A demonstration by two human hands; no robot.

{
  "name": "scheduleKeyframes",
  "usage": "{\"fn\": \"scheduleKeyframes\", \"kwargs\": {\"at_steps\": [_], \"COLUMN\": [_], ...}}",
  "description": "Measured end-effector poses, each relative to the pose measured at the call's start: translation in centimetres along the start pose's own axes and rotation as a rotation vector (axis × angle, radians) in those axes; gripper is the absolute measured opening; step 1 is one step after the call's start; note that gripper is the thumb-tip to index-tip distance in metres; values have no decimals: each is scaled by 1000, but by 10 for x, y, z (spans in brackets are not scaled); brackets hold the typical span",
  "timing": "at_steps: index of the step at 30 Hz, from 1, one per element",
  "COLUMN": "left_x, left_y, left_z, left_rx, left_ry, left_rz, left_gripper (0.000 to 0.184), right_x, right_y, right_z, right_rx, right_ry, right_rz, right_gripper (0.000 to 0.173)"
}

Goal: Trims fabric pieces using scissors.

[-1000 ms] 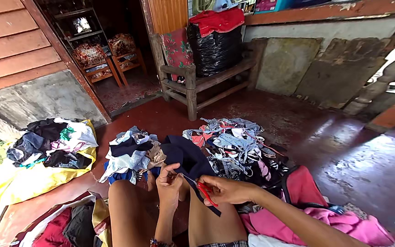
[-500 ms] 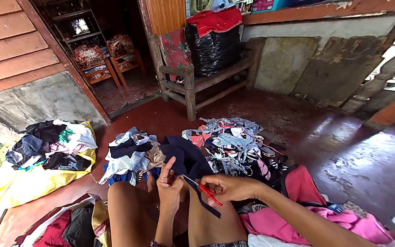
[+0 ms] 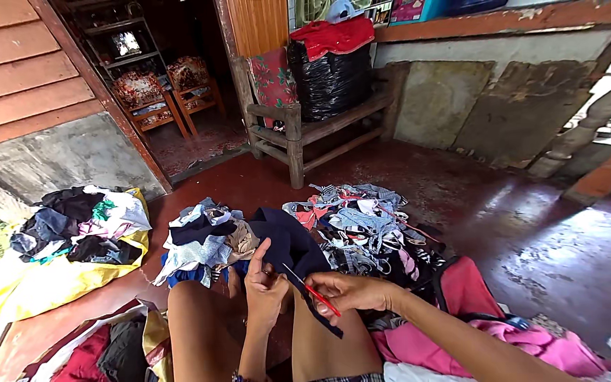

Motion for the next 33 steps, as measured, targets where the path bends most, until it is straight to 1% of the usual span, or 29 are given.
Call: {"fn": "scheduleKeyframes", "kwargs": {"at_steps": [2, 5, 9, 13, 21, 25, 28, 31, 33], "left_x": [-1, -4, -6, -4, 2, 2, 0, -4, -6], "left_y": [2, 4, 5, 4, 1, 2, 3, 4, 5], "left_z": [-2, -7, -9, -11, -12, -11, -6, -2, -1], "left_rx": [6, 6, 11, -9, -44, -15, 28, 34, 31], "left_ry": [10, 28, 44, 32, 23, 29, 47, 54, 53], "left_rz": [8, 20, 23, 26, -29, -45, -52, -30, -3], "left_gripper": [82, 83, 82, 78, 80, 85, 91, 93, 98], "right_x": [1, -1, -2, 1, 0, 0, -1, 1, 3], "right_y": [1, 0, 2, 2, 0, 0, 2, 4, 3], "right_z": [-2, 1, 7, 5, 3, 3, 5, 6, 8], "right_rx": [-27, -87, -87, -103, -139, -145, -133, -135, -134], "right_ry": [11, -8, -46, -71, -132, -138, -165, -146, -96], "right_rz": [-22, -29, -1, 10, 43, 45, 56, 38, 15], "right_gripper": [49, 38, 33, 33, 33, 34, 38, 43, 43]}}
Point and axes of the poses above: each hand's wrist, its own y-axis towards the middle knuckle, its own z-axis out of the palm, x = y × z, the point moved 10 cm from there along y, towards the middle knuckle, and after that the axes turned 15 degrees about z, right-handed, at the moved point
